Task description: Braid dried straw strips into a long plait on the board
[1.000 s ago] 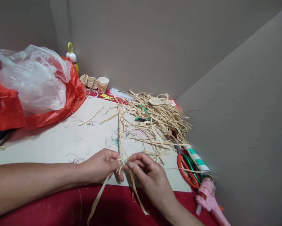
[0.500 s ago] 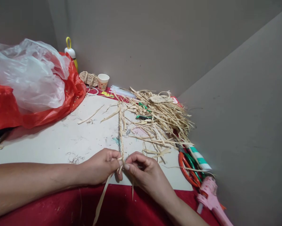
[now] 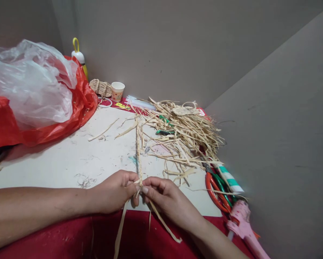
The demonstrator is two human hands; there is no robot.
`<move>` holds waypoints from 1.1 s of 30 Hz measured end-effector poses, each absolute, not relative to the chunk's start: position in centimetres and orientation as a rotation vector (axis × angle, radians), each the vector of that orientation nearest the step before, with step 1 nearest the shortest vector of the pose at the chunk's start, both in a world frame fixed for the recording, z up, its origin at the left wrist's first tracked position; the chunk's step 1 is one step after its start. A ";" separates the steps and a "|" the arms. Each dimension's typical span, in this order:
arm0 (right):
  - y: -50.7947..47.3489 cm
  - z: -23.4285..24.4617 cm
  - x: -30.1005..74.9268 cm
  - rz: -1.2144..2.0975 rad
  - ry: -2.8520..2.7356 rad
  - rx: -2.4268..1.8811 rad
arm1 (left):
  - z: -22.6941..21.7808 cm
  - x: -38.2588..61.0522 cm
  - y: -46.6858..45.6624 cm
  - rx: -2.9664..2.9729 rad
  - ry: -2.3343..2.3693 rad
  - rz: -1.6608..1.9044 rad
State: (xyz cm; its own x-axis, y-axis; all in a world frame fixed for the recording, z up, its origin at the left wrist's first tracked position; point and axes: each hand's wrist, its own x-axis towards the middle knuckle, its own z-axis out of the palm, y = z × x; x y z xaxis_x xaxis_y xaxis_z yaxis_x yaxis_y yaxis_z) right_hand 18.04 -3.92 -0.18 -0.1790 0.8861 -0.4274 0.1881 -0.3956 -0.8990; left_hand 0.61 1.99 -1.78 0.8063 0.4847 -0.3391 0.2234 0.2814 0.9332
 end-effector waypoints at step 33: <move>-3.9 -1.9 16.6 1.579 -1.103 -1.564 | 0.7 0.1 2.5 2.012 0.779 0.092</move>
